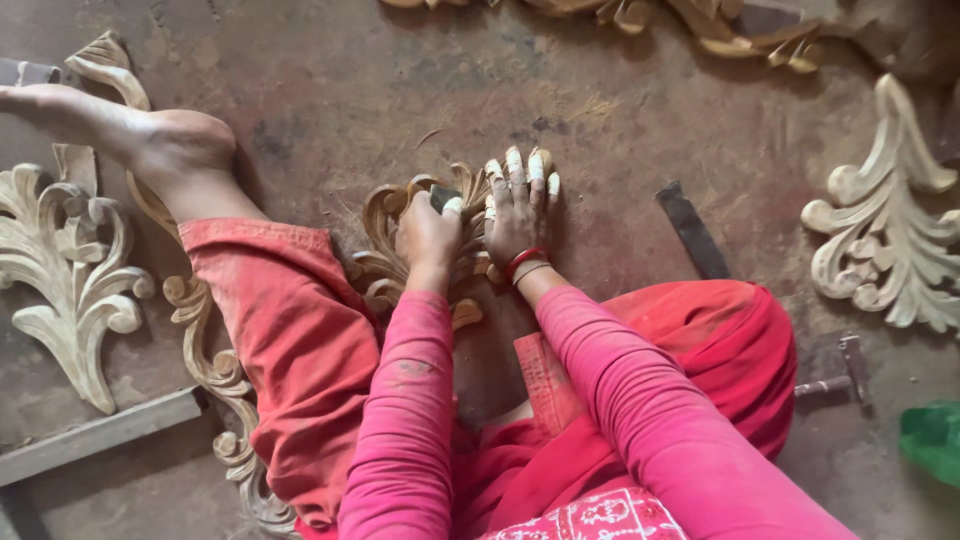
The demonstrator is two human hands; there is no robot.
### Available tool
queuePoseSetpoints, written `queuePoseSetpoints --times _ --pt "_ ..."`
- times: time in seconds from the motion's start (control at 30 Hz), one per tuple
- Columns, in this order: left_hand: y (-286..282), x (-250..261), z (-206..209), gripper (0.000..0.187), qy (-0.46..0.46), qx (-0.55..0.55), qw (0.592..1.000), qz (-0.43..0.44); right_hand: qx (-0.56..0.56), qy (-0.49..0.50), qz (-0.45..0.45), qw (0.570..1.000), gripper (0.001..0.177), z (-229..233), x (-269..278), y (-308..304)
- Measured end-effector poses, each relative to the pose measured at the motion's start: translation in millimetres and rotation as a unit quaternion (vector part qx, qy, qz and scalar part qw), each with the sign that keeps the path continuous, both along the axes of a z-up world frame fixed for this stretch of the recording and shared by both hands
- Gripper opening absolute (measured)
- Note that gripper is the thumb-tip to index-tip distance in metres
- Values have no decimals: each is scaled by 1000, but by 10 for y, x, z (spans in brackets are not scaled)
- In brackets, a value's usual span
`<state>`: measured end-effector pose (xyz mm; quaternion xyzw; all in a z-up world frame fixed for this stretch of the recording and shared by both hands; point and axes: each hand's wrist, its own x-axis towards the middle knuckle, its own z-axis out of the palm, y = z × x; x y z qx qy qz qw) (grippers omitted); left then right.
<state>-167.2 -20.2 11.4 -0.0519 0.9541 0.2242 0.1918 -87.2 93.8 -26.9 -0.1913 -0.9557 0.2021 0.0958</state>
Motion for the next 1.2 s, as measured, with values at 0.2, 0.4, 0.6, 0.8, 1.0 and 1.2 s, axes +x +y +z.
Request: queuePoseSetpoints --times 0.2,0.4,0.6,0.8,1.0,1.2 --pt "64 -79 87 39 -11 -28 999 -38 -13 3 -6 1000 55 5 -12 -8" --pt "147 -71 58 36 35 -42 997 -57 -18 25 -12 999 54 -31 1 -15" --pt "241 -97 -24 27 85 -17 995 -57 -10 18 -18 1000 55 -97 -8 -16" --pt "247 -59 -93 25 102 10 994 -43 -4 6 -12 1000 56 -129 -36 -26" --pt "280 -69 -189 28 121 11 992 -39 16 14 -24 999 53 -164 -9 -73" --pt "221 -189 -42 23 105 16 989 -106 8 19 -18 1000 52 -103 -42 -32"
